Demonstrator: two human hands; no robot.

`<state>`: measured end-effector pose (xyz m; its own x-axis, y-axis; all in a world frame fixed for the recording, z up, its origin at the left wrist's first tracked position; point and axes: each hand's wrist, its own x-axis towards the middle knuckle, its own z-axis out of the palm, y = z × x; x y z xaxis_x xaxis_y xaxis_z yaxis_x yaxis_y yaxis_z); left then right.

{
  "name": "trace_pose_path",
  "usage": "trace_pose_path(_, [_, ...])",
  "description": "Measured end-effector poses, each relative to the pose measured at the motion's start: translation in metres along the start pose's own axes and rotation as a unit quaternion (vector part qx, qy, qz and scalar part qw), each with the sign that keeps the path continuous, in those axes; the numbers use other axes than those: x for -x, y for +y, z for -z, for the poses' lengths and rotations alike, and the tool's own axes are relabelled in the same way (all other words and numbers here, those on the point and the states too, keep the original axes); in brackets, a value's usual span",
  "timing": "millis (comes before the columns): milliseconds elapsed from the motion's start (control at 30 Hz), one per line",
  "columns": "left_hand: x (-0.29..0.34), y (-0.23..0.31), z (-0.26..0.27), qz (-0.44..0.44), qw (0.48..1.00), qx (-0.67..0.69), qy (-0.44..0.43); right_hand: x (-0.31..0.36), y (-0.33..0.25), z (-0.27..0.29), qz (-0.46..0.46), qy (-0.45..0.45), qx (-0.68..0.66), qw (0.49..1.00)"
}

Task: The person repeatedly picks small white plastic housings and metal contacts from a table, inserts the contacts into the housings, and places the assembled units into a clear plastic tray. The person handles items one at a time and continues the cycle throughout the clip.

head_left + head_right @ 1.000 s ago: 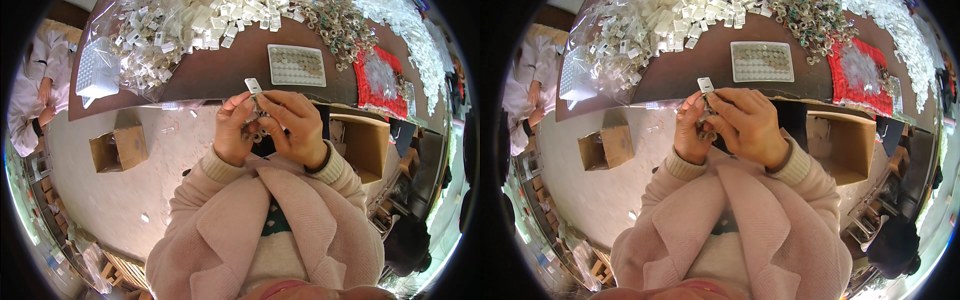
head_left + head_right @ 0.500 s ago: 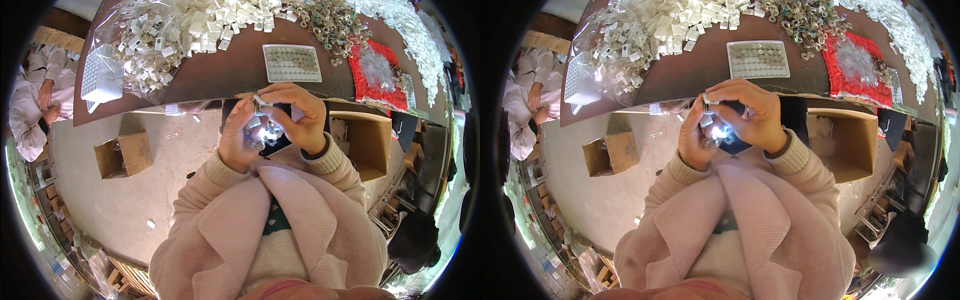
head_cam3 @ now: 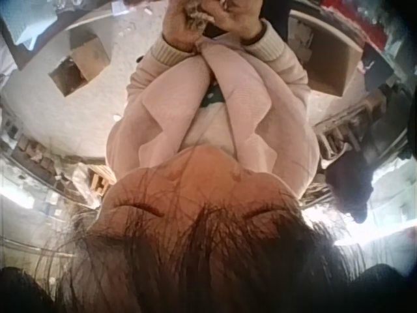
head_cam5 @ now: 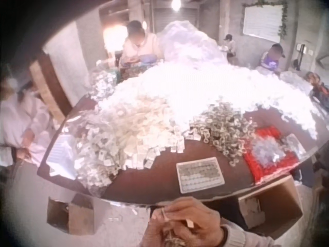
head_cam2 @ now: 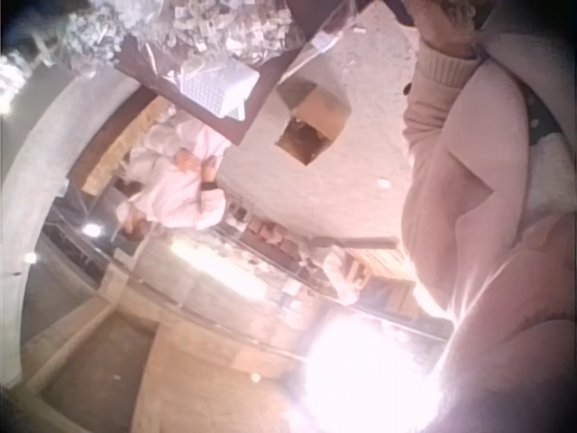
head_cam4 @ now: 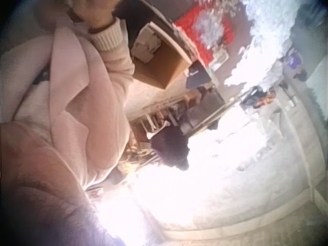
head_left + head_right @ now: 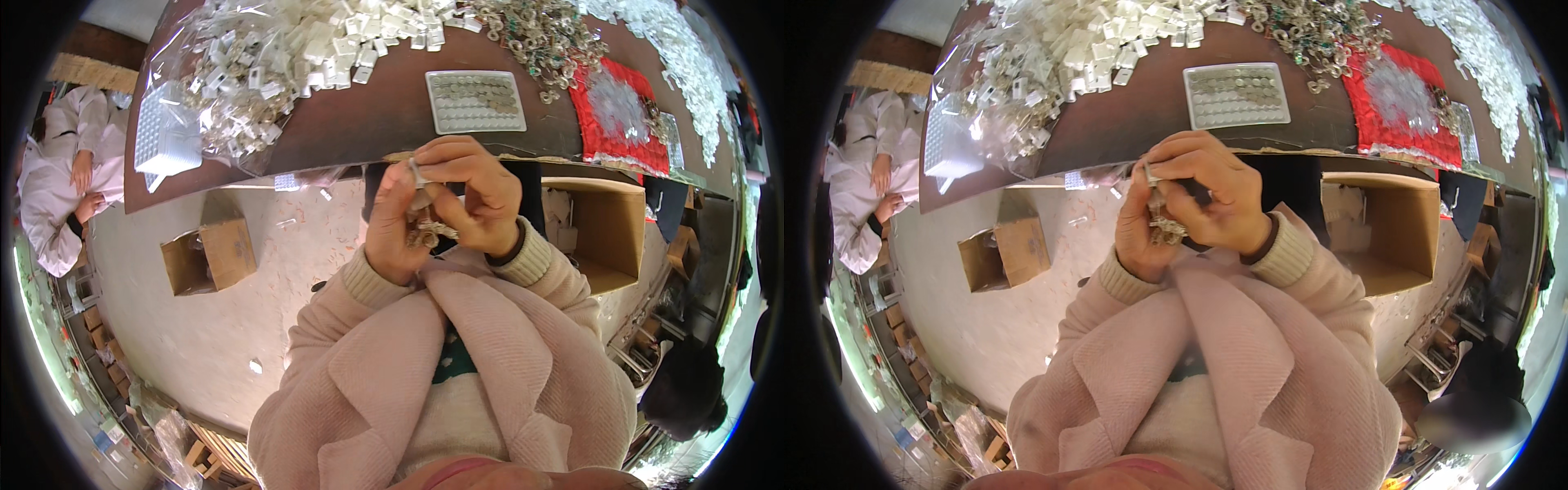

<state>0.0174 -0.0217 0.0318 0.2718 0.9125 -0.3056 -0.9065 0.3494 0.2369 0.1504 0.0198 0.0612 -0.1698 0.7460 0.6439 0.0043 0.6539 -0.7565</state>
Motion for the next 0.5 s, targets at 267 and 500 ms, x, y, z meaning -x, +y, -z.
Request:
trace_pose_path(267, [-0.007, -0.012, 0.002, -0.172, 0.882, -0.427, -0.104, 0.026, 0.005, 0.044, 0.014, -0.082, 0.137, 0.987])
trace_pose_path(500, [-0.022, -0.024, -0.005, 0.027, 0.979, -0.195, 0.060, 0.048, 0.025, 0.161, -0.136, 0.193, 0.454, 0.859])
